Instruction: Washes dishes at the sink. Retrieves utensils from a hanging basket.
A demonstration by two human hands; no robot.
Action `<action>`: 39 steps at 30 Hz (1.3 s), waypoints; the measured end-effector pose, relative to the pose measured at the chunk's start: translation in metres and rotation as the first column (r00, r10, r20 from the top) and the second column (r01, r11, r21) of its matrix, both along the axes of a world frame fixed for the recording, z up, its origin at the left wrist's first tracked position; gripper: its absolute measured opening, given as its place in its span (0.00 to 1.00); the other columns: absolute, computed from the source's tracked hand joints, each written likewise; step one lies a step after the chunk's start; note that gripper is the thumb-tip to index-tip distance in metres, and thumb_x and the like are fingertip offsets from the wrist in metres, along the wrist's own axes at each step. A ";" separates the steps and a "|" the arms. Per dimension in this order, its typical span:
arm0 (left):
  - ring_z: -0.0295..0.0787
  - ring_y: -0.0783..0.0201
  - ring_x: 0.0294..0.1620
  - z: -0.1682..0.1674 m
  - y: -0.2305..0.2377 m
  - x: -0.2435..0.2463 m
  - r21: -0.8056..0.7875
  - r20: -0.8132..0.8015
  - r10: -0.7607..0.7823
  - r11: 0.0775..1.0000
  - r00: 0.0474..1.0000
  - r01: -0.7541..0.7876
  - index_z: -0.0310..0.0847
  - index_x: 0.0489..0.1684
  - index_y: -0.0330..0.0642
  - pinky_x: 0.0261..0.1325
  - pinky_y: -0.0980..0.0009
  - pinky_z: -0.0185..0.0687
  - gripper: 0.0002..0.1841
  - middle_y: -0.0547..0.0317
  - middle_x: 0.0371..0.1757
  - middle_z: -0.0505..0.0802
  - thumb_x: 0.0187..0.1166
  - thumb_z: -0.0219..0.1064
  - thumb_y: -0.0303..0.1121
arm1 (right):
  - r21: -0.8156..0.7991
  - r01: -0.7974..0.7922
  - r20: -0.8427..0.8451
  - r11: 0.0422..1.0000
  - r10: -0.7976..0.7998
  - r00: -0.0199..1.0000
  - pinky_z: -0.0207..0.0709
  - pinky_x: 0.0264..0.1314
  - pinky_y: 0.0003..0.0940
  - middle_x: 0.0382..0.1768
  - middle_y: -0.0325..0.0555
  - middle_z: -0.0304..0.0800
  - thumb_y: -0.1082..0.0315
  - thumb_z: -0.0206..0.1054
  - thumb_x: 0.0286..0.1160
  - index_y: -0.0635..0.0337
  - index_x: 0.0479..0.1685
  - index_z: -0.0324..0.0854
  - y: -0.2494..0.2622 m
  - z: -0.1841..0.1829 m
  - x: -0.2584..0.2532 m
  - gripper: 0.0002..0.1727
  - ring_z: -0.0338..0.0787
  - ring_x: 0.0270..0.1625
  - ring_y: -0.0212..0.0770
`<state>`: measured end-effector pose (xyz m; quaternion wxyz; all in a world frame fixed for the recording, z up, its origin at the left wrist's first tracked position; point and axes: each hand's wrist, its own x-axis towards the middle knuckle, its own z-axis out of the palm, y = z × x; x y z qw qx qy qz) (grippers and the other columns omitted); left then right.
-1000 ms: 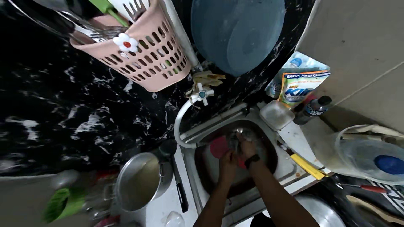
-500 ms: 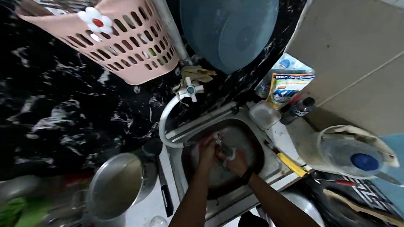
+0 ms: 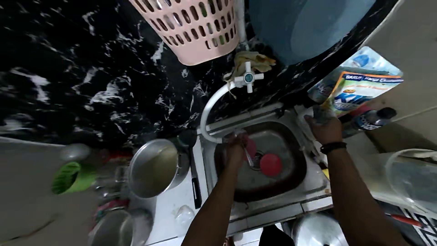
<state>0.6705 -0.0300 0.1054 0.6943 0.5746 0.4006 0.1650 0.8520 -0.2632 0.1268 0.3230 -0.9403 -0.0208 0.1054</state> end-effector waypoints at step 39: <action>0.89 0.65 0.49 0.001 0.012 -0.019 0.012 0.137 -0.097 0.995 0.986 0.097 0.80 0.68 0.33 0.59 0.66 0.85 0.19 0.50 0.52 0.92 0.92 0.55 0.39 | 0.693 -0.229 -0.186 0.684 0.476 0.859 0.87 0.58 0.41 0.52 0.53 0.93 0.64 0.62 0.87 0.65 0.65 0.85 0.165 -0.003 -0.120 0.17 0.93 0.50 0.42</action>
